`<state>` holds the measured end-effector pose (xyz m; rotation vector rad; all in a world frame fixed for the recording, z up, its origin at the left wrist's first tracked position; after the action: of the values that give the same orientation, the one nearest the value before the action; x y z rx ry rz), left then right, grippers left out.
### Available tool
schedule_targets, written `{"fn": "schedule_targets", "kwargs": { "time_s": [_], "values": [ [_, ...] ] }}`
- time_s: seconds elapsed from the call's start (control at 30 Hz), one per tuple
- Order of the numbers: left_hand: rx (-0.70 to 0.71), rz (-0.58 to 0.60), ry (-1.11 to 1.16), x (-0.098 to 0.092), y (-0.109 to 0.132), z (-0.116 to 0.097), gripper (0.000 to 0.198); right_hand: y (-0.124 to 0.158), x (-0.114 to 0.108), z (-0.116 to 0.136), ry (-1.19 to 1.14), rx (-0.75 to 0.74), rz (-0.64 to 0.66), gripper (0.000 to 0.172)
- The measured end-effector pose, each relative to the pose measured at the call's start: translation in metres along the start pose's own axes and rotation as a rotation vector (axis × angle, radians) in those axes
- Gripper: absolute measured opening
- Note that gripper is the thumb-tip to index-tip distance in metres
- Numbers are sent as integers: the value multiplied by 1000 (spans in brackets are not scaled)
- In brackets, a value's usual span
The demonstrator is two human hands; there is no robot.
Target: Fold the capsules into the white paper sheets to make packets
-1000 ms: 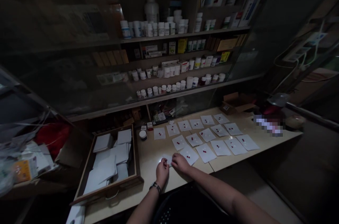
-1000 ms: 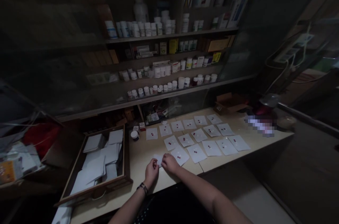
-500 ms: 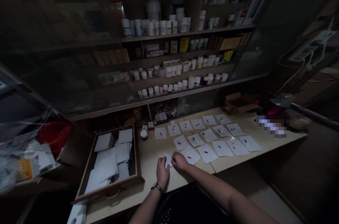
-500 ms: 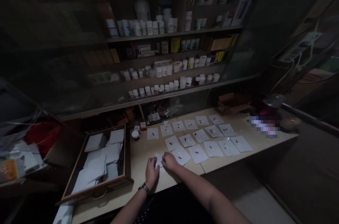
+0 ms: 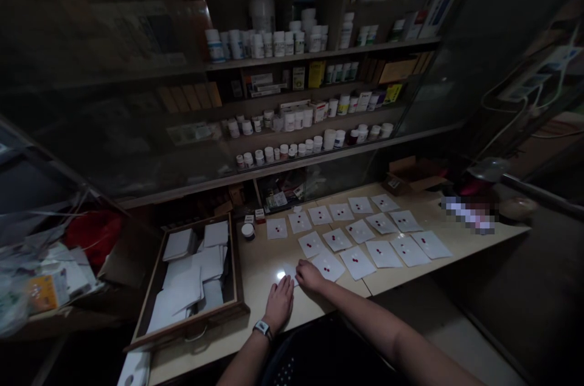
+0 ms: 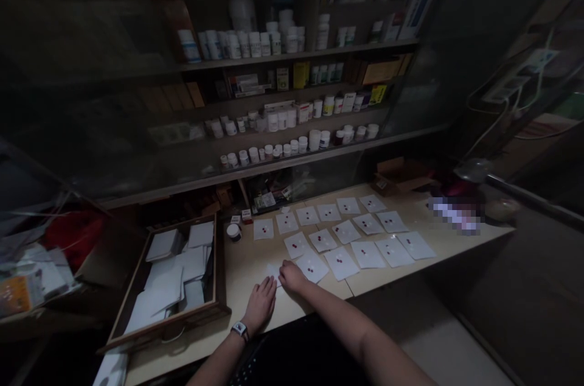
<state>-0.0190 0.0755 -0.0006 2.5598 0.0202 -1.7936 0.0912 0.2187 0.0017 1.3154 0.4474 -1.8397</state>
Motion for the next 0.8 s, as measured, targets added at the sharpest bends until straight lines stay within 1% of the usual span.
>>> {"fn": "schedule_targets", "kwargs": {
  "time_s": [0.03, 0.07, 0.13, 0.17, 0.23, 0.3, 0.37, 0.53, 0.7, 0.8],
  "values": [
    [-53, -51, 82, 0, 1, 0, 50, 1, 0, 0, -4, 3, -4, 23],
    [-137, -118, 176, 0, 0, -1, 48, 1, 0, 0, -10, 7, -8, 23],
    [-388, -248, 401, 3, -4, -1, 36, 2, -2, 1, -18, 18, -11, 23],
    [-523, -291, 519, 6, -7, -1, 29, 3, -3, 2, -18, 20, -10, 23],
    [-758, -255, 733, 13, -14, -3, 13, 4, -6, 3, -15, 17, 0, 22],
    [-792, -245, 769, 19, -22, -5, 7, 5, -8, 5, -12, 11, 8, 23],
    [-789, -250, 764, 22, -27, -6, 9, 6, -10, 6, -13, 10, 8, 23],
    [-772, -233, 707, 21, -29, -5, 6, 6, -8, 5, -15, 15, 1, 24],
    [-748, -147, 600, 15, -29, -6, 7, 7, -6, 5, -12, 0, -9, 24],
    [-749, -76, 490, 12, -30, -7, 6, 8, -6, 5, -12, -2, -18, 24]
  ]
}}
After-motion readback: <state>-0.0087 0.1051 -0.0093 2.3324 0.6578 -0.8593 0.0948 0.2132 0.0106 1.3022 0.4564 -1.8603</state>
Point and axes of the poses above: each hand's wrist, its own y-axis away from the middle knuckle, its own x-axis out of the palm, z = x × y, the point moved 1 cm from there along -y, towards the middle knuckle, and after that the axes turned 3 degrees about -z, right-handed, at the moved point
